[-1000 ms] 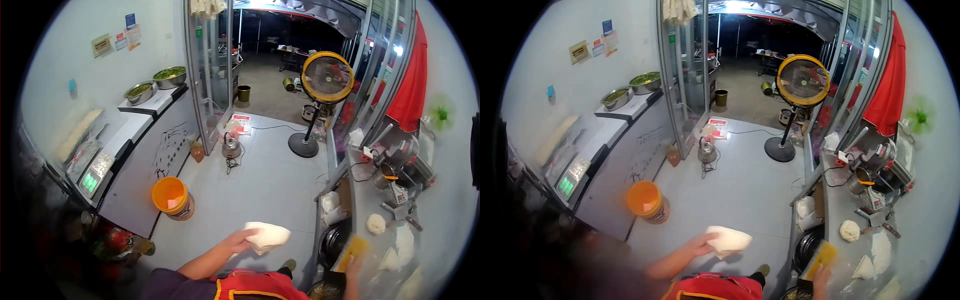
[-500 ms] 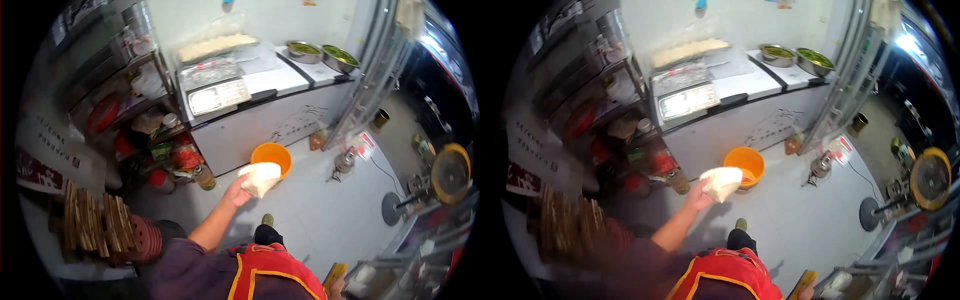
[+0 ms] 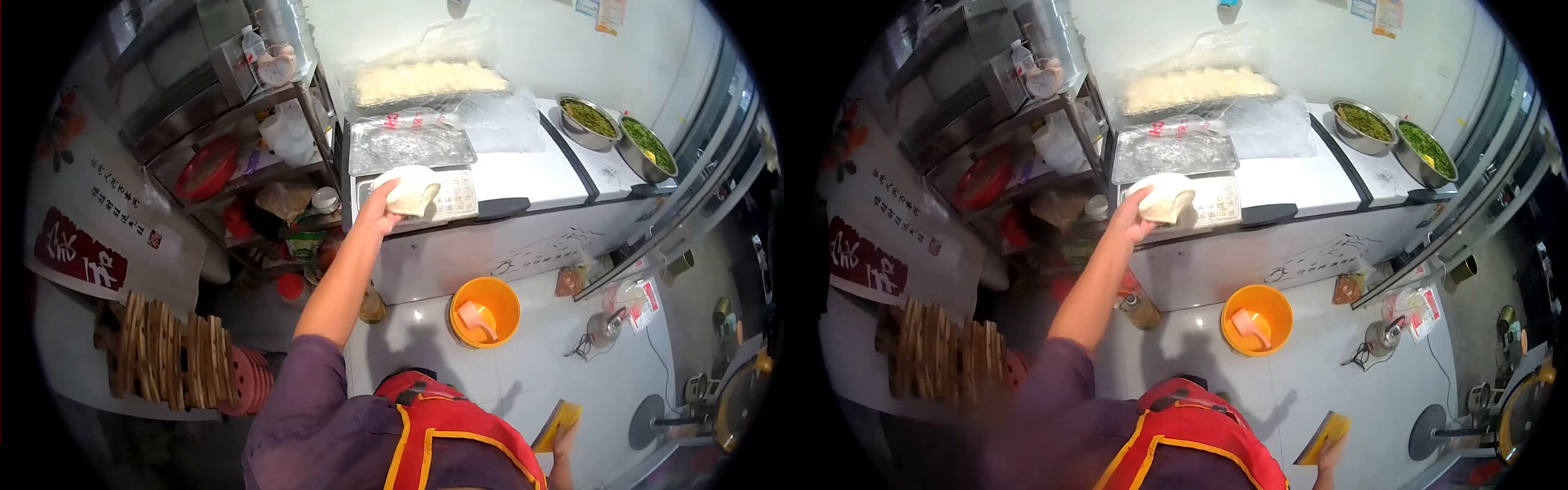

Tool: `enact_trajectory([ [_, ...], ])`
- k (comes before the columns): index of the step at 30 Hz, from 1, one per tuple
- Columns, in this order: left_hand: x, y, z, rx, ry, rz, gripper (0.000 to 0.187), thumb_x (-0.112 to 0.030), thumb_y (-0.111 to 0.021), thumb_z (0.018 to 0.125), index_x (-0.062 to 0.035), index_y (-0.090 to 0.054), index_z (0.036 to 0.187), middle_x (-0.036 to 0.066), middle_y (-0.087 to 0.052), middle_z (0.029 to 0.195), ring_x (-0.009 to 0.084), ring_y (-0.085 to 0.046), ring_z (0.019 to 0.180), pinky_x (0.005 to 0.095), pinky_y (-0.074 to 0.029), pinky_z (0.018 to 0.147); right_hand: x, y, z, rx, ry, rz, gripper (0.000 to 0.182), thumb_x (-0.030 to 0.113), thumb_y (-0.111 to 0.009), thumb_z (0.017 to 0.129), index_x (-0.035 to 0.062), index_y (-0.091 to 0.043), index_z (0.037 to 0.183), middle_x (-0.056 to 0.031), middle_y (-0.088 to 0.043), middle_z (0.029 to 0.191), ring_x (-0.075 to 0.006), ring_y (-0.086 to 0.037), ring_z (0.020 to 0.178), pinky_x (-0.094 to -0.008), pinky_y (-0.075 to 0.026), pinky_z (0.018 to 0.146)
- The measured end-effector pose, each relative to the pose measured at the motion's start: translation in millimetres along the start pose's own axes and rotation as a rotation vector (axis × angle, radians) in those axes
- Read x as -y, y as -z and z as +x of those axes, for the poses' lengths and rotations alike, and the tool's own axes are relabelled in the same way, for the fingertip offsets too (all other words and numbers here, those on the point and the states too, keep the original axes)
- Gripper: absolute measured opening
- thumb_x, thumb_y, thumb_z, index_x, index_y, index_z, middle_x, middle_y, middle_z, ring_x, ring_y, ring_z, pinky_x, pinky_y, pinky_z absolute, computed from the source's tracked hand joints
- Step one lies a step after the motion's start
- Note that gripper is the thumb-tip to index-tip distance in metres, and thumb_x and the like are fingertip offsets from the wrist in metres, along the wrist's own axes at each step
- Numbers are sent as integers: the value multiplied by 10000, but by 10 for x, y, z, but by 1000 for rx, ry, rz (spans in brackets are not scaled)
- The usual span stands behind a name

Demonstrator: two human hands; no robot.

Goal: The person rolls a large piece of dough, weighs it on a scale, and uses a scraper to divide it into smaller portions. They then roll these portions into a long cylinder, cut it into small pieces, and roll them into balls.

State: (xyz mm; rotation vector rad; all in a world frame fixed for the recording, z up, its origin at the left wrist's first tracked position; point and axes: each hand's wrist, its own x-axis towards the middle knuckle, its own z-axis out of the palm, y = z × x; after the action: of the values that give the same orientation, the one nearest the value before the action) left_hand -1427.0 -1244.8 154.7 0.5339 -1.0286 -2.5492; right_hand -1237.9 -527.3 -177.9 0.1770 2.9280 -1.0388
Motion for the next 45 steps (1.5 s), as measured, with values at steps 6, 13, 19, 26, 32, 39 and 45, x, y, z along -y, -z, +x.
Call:
enact_trajectory([
  [6,-421,-132,1502,42,65,24,433,-153,-625,891,23,-473,1257,206,-570,1233,352,-601,1098,506,-522,918,1116,-51,334,-68,21,175,717,-55,-505,828,11,-199,1473,-237,-396,1418,-369,-400,1308,-408,-314,1096],
  [13,-834,-116,1954,101,-67,847,545,-339,-715,839,70,-572,1171,182,-659,1062,259,-651,962,344,-534,795,1560,-481,98,-64,-244,3,740,-15,-579,821,30,-227,1471,-211,-405,1425,-350,-428,1291,-391,-318,1100],
  [19,-1210,609,2305,84,-326,1430,710,-463,-683,825,90,-526,1242,229,-643,1089,268,-638,969,330,-489,845,1528,-644,241,-43,-287,-47,699,88,-575,888,11,-203,1475,-222,-344,1465,-349,-346,1354,-381,-268,1126],
  [26,-1559,653,1900,222,-355,1446,524,-344,-652,882,56,-561,1208,193,-629,1159,256,-604,1077,347,-454,932,2197,-697,955,-34,-116,-88,683,72,-549,908,48,-182,1483,-231,-366,1449,-349,-387,1329,-393,-313,1093],
  [32,-1632,716,1779,289,-390,1387,504,-340,-675,861,23,-583,1198,205,-646,1135,280,-631,1054,344,-483,889,2993,-684,1152,11,-2,-200,731,63,-567,878,130,-176,1492,-267,-526,1287,-408,-551,1147,-444,-433,967],
  [39,-1549,743,1766,314,-448,1406,407,-219,-679,868,8,-582,1191,152,-668,1082,219,-645,988,316,-484,881,3030,-721,1180,14,89,-323,769,74,-573,863,135,-144,1499,-285,-594,1161,-444,-614,986,-476,-494,826],
  [45,-1302,86,1475,437,-767,1542,335,-220,-649,851,-18,-622,1117,168,-648,1109,331,-620,1021,391,-479,888,3118,-735,1031,46,-54,-283,743,94,-560,876,120,-146,1493,-278,-642,1014,-458,-623,916,-494,-507,783],
])
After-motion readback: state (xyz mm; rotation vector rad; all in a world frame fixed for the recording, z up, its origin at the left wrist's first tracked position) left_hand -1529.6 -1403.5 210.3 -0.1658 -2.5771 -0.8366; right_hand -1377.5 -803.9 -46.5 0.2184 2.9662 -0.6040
